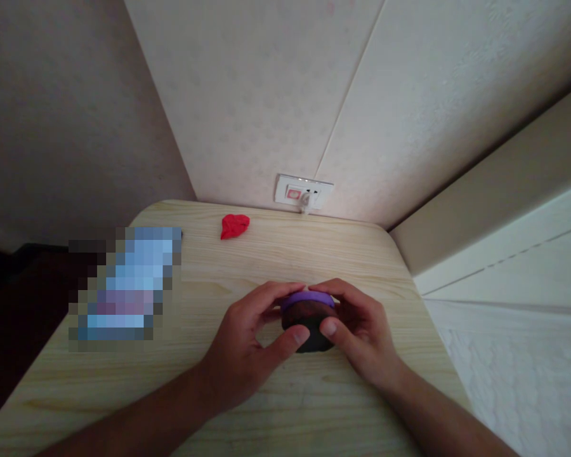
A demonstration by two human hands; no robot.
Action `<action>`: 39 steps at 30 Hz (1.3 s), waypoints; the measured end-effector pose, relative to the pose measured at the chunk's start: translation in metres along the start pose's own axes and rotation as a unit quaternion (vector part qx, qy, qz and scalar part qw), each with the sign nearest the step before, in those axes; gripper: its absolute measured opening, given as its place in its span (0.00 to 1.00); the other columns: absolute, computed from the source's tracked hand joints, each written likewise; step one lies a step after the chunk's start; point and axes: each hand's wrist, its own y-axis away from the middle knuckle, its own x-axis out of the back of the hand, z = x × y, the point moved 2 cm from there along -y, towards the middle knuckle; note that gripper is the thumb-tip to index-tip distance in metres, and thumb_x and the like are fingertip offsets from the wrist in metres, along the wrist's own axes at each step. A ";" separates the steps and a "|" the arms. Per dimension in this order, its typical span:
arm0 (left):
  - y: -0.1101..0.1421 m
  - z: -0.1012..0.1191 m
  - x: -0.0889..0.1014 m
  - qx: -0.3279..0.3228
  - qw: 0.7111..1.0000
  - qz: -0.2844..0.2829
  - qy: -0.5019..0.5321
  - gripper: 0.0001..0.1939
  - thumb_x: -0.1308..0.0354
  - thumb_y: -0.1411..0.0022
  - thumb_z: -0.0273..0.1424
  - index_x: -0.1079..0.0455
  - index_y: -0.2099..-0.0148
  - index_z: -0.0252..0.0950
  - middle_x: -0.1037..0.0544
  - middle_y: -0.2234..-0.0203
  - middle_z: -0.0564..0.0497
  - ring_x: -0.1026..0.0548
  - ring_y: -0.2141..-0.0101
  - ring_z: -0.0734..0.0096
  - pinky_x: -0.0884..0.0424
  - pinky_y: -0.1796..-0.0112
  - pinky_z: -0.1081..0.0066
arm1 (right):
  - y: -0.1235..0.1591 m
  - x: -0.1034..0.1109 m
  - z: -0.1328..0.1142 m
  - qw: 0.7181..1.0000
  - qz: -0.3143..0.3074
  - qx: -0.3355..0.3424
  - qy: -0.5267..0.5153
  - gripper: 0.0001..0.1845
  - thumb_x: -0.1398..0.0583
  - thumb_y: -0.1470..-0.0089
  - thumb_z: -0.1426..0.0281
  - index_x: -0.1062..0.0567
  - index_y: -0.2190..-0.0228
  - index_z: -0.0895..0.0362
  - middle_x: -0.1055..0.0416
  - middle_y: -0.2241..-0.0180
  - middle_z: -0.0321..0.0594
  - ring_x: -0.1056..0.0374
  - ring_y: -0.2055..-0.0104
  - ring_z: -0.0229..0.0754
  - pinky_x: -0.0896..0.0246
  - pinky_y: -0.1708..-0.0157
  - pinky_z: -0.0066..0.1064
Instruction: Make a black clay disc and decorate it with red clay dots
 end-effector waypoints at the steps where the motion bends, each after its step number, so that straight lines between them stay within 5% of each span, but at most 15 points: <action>1: 0.000 0.000 0.000 0.008 1.000 0.005 0.004 0.20 0.34 0.36 0.30 0.27 0.42 0.47 0.21 0.49 0.51 0.21 0.49 0.64 0.24 0.49 0.69 | -0.001 0.000 -0.001 1.000 0.001 -0.002 -0.007 0.17 0.34 0.40 0.59 0.22 0.51 0.49 0.22 0.57 0.41 0.24 0.56 0.45 0.26 0.57 0.34; 14: -0.005 -0.004 -0.003 0.073 0.994 0.009 0.079 0.18 0.34 0.36 0.33 0.25 0.45 0.39 0.18 0.50 0.45 0.20 0.50 0.58 0.23 0.49 0.62 | -0.005 -0.002 0.002 0.995 -0.003 -0.085 -0.044 0.17 0.32 0.42 0.58 0.21 0.54 0.53 0.18 0.56 0.42 0.22 0.56 0.44 0.25 0.56 0.34; 22: -0.004 -0.008 -0.007 0.084 0.992 -0.010 0.098 0.19 0.33 0.37 0.32 0.25 0.45 0.39 0.18 0.50 0.45 0.20 0.50 0.56 0.22 0.49 0.60 | -0.004 -0.003 0.001 0.995 0.015 -0.068 0.067 0.15 0.32 0.43 0.60 0.20 0.57 0.55 0.19 0.63 0.42 0.22 0.63 0.44 0.24 0.64 0.30; 39: -0.007 -0.006 -0.004 0.099 0.990 0.013 0.099 0.17 0.32 0.39 0.34 0.23 0.47 0.39 0.16 0.53 0.46 0.18 0.55 0.60 0.21 0.54 0.65 | -0.006 -0.002 -0.001 0.995 -0.016 -0.100 -0.022 0.15 0.35 0.39 0.58 0.20 0.56 0.54 0.18 0.59 0.43 0.22 0.59 0.45 0.25 0.60 0.32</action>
